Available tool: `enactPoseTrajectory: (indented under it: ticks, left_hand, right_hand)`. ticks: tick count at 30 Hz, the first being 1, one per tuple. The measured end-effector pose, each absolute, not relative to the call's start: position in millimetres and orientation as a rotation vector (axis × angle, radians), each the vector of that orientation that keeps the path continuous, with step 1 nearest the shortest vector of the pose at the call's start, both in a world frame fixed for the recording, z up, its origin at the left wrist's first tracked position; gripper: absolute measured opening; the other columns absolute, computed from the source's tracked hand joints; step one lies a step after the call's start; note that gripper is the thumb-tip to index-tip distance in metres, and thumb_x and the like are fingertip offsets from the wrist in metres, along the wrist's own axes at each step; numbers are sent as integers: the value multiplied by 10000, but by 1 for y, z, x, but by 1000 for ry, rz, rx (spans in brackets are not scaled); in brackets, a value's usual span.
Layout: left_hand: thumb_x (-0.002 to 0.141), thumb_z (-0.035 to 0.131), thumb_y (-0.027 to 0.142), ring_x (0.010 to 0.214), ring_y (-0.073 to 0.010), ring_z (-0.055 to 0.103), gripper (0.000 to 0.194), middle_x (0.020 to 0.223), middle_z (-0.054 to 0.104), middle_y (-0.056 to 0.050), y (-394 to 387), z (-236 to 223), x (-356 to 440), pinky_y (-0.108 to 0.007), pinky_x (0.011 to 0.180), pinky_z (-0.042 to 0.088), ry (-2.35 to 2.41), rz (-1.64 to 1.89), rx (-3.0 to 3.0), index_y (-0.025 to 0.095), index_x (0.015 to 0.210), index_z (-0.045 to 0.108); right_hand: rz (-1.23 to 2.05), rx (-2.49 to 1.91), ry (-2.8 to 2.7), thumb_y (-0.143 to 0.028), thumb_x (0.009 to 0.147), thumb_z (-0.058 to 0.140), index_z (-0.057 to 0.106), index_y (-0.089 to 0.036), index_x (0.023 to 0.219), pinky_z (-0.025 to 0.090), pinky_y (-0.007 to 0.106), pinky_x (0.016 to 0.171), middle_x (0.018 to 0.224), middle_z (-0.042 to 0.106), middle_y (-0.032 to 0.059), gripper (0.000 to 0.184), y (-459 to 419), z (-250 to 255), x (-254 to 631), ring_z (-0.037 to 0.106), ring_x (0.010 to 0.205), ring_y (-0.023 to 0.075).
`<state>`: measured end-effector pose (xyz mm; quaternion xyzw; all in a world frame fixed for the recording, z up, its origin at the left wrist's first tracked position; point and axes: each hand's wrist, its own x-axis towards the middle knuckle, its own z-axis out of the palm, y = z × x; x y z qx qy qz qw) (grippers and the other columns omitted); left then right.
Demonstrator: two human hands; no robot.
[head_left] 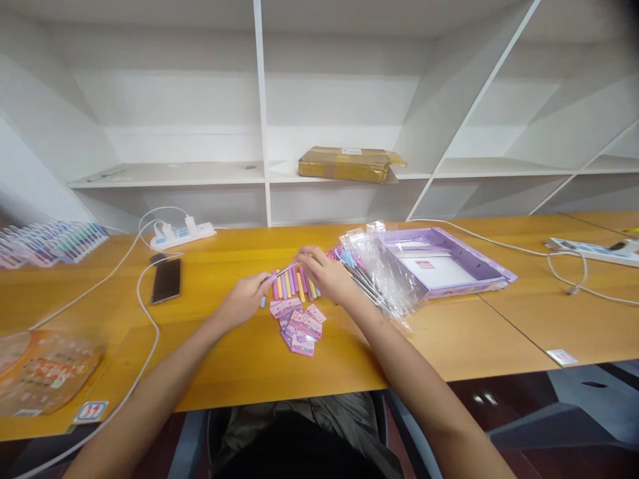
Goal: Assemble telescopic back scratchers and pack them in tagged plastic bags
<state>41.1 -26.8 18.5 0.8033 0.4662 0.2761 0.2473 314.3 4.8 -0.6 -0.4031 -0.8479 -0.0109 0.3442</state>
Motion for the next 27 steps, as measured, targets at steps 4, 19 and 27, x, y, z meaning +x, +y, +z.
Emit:
enactPoseTrajectory:
  ticks: [4, 19, 27]
  left_hand:
    - [1094, 414, 470, 831, -196, 644, 349, 906, 713, -21, -19, -11, 54, -312, 789, 486, 1316, 892, 2073, 221, 1045, 654]
    - [1122, 427, 416, 897, -224, 674, 300, 1012, 723, -63, -49, -32, 65, -345, 842, 494, 1215, 932, 2253, 205, 1246, 599]
    - [1122, 408, 469, 879, -235, 683, 338, 957, 708, -49, -46, -32, 63, -356, 802, 494, 1268, 920, 2166, 215, 1259, 583]
  right_hand:
    - [-80, -1259, -1907, -208, 1027, 482, 626, -214, 1430, 587, 381, 878, 1459, 583, 171, 428, 24, -8, 355, 665, 1147, 269]
    - [-170, -2443, -1470, -331, 929, 740, 570, -5, 1343, 545, 498, 941, 1176, 718, 323, 553, 30, -31, 466, 723, 1149, 422]
    - [-352, -2151, -1263, -246, 1016, 445, 751, -107, 1117, 516, 424, 836, 1200, 700, 250, 351, 31, -19, 470, 695, 992, 312]
